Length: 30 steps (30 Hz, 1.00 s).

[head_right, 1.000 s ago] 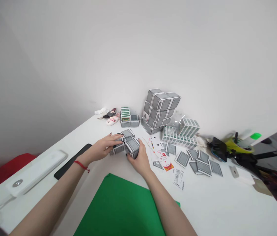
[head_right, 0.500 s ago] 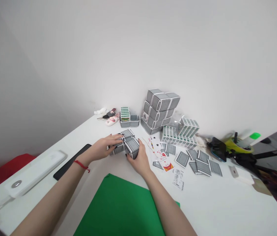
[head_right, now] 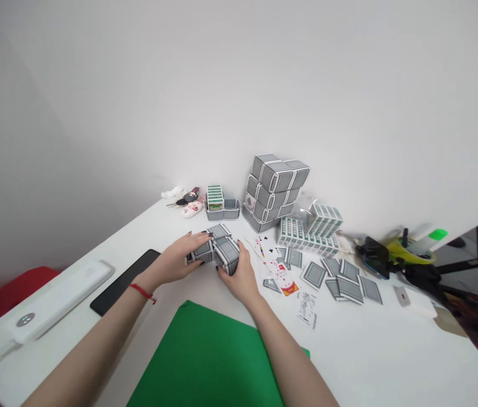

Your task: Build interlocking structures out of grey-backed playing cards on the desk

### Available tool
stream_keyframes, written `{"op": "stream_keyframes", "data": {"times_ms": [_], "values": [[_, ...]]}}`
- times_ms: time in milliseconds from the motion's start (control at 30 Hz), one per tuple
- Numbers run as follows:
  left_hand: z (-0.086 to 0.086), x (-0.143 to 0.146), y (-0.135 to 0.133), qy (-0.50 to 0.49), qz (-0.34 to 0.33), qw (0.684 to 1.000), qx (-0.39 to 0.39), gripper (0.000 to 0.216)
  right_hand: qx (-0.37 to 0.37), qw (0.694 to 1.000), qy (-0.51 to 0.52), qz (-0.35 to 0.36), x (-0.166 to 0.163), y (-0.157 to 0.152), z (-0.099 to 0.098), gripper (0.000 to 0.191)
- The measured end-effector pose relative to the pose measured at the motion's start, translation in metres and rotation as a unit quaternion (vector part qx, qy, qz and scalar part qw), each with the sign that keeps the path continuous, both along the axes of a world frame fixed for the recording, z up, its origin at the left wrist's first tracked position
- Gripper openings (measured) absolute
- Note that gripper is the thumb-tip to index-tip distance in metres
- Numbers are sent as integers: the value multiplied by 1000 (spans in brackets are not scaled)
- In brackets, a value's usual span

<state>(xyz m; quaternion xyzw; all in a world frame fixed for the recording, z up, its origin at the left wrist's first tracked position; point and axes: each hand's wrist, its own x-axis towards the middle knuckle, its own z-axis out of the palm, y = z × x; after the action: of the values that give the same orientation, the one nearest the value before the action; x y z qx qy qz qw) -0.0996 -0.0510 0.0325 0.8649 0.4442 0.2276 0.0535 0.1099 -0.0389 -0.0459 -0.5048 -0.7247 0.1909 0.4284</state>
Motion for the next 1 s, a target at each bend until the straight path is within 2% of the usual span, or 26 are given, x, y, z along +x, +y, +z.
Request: {"op": "stream_keyframes", "data": {"times_ms": [233,600,833,1000], "values": [[-19,7,1,-18,27,997,65,44,-4,1000,-1,-2,0,0,0,83],[-32,12,4,-57,41,994,85,36,5,1000,-2,0,-1,-1,2,82],[-19,8,-2,-82,22,996,39,37,4,1000,0,0,0,1,-1,84],[8,12,5,-137,92,986,31,30,-3,1000,6,-9,-1,0,-1,86]]}}
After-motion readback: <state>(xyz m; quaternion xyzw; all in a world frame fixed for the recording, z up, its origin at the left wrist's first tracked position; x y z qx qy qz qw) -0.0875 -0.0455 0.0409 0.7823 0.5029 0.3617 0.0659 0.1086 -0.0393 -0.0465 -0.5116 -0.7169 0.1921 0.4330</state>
